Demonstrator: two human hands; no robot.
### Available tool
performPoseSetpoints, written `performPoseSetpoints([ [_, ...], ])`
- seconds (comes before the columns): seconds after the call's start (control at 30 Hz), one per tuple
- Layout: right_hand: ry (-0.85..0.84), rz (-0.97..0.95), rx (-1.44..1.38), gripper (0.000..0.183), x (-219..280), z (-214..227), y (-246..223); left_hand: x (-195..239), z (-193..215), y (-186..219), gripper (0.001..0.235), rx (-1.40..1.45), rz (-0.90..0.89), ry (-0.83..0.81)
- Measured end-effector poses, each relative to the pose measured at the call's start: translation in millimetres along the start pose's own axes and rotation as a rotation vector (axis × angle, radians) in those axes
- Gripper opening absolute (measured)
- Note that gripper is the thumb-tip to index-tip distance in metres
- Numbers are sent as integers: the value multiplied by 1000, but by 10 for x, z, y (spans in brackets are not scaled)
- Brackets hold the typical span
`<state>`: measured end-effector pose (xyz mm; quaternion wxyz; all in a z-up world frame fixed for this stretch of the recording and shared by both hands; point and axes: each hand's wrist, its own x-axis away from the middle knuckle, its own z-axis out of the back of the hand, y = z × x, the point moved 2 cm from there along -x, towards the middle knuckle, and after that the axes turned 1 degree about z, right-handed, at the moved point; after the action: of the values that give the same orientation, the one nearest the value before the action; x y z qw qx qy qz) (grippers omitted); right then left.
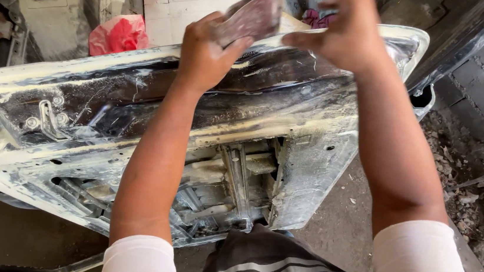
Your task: The person sands the surface of a large, detached car door panel using a sanding block. They work on the edges and flat areas, occasionally wiping the surface with their hand to check the finish.
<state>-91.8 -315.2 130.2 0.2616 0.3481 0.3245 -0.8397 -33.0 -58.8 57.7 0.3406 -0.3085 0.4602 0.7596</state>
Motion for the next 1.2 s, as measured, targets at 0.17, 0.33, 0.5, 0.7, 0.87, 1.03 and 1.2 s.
performPoseSetpoints([
  [0.17,-291,-73,-302,23,-96,-335,39,-100,47,-71,26,-61,-126,-85],
  [0.33,-169,-89,-341,29,159,-342,433,325,368,-365,60,-573,-99,98],
  [0.5,-137,-51,-8,26,164,-617,581,390,358,-392,54,-638,-46,42],
  [0.7,-76,284,168,31,123,-935,762,384,337,-432,54,-663,3,-14],
  [0.87,-137,267,363,36,207,-626,932,379,356,-336,52,-639,-30,22],
  [1.03,-38,378,320,30,144,-844,804,371,326,-365,58,-672,-42,16],
  [1.2,-66,510,475,24,172,-848,843,393,349,-373,62,-654,-54,15],
])
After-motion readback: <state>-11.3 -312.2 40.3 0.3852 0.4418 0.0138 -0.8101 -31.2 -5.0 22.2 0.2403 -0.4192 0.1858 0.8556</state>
